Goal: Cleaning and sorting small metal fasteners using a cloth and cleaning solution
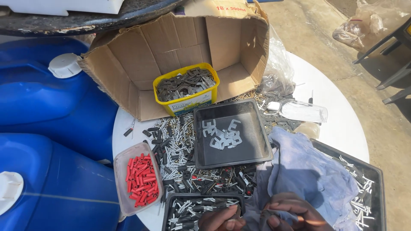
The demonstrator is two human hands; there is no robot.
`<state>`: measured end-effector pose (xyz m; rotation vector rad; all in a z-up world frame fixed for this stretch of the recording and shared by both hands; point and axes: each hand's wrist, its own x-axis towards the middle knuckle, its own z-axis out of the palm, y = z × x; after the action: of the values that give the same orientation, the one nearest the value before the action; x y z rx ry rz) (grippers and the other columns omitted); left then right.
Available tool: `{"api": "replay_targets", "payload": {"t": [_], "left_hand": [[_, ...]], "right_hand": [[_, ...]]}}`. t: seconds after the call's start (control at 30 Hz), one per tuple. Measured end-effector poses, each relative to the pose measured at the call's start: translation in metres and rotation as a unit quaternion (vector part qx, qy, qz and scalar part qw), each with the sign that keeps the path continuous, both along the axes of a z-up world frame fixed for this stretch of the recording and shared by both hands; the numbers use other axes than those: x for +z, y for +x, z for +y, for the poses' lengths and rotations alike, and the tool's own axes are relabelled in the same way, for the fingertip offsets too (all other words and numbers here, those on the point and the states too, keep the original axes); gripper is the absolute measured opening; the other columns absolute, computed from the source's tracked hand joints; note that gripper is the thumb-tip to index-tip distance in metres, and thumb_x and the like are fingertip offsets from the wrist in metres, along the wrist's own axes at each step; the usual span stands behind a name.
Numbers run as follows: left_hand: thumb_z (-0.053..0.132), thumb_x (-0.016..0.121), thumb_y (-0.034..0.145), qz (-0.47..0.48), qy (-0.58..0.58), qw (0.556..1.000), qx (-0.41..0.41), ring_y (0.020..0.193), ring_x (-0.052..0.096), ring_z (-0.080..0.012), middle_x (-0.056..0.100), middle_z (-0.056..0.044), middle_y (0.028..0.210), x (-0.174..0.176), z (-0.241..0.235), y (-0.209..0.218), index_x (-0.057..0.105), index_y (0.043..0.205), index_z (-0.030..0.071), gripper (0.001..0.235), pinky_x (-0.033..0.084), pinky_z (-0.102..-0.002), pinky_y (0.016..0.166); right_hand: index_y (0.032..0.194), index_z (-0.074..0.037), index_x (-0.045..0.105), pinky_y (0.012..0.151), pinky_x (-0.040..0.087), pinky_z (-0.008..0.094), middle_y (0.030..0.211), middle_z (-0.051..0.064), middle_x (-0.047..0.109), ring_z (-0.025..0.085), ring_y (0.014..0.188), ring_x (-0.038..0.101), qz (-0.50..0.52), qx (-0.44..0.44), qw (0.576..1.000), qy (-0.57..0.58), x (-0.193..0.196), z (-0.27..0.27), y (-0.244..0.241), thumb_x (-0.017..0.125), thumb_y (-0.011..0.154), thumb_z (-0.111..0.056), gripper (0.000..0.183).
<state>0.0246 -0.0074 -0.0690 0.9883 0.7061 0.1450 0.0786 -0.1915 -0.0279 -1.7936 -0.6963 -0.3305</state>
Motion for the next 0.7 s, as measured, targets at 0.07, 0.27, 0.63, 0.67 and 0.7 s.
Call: {"api": "replay_targets", "payload": {"t": [0.07, 0.27, 0.63, 0.67, 0.7], "left_hand": [[0.018, 0.065, 0.085, -0.175, 0.380, 0.890, 0.180, 0.048, 0.068, -0.0049, 0.066, -0.007, 0.088, 0.005, -0.012, -0.009, 0.084, 0.094, 0.013, 0.021, 0.060, -0.014, 0.044], [0.035, 0.077, 0.076, -0.093, 0.413, 0.903, -0.081, 0.077, 0.074, -0.0047, 0.075, 0.008, 0.084, -0.047, 0.013, -0.014, 0.095, 0.099, 0.034, 0.029, 0.059, -0.019, 0.071], [-0.025, 0.077, 0.063, 0.026, -0.104, 0.994, -0.002, 0.088, 0.085, -0.0409, 0.087, -0.043, 0.093, 0.027, 0.017, 0.001, 0.081, 0.117, -0.016, 0.055, 0.065, -0.042, 0.070], [-0.025, 0.077, 0.063, 0.028, -0.105, 0.994, -0.001, 0.088, 0.085, -0.0409, 0.087, -0.043, 0.093, 0.011, 0.018, 0.001, 0.081, 0.117, -0.016, 0.055, 0.065, -0.042, 0.070], [0.018, 0.070, 0.079, -0.125, -0.106, 0.971, -0.174, 0.115, 0.069, -0.0351, 0.073, -0.032, 0.121, -0.006, 0.019, 0.000, 0.065, 0.133, -0.005, 0.059, 0.057, -0.039, 0.092]], "right_hand": [[0.106, -0.014, 0.077, 0.085, 0.064, 0.025, 0.097, 0.005, 0.084, 0.014, 0.094, 0.082, -0.002, 0.031, 1.000, -0.005, -0.002, 0.005, 0.000, 0.080, 0.082, -0.011, 0.024], [0.094, -0.011, 0.078, 0.073, 0.066, 0.022, 0.089, 0.002, 0.080, 0.012, 0.081, 0.078, -0.157, -0.008, 0.987, 0.041, -0.009, 0.022, -0.001, 0.050, 0.106, -0.039, 0.041], [0.064, -0.013, 0.066, 0.055, 0.051, 0.015, 0.063, 0.003, 0.067, 0.008, 0.050, 0.065, -0.160, -0.248, 0.952, 0.085, 0.000, 0.069, -0.017, 0.057, 0.088, -0.029, 0.030], [0.064, -0.013, 0.066, 0.055, 0.051, 0.015, 0.063, 0.003, 0.067, 0.008, 0.050, 0.065, -0.158, -0.248, 0.952, 0.083, 0.000, 0.049, -0.016, 0.057, 0.088, -0.029, 0.030], [0.080, -0.016, 0.071, 0.068, 0.057, 0.016, 0.077, 0.001, 0.073, 0.007, 0.068, 0.072, -0.126, -0.170, 0.977, 0.031, 0.000, 0.030, -0.014, 0.073, 0.079, -0.024, 0.009]]}}
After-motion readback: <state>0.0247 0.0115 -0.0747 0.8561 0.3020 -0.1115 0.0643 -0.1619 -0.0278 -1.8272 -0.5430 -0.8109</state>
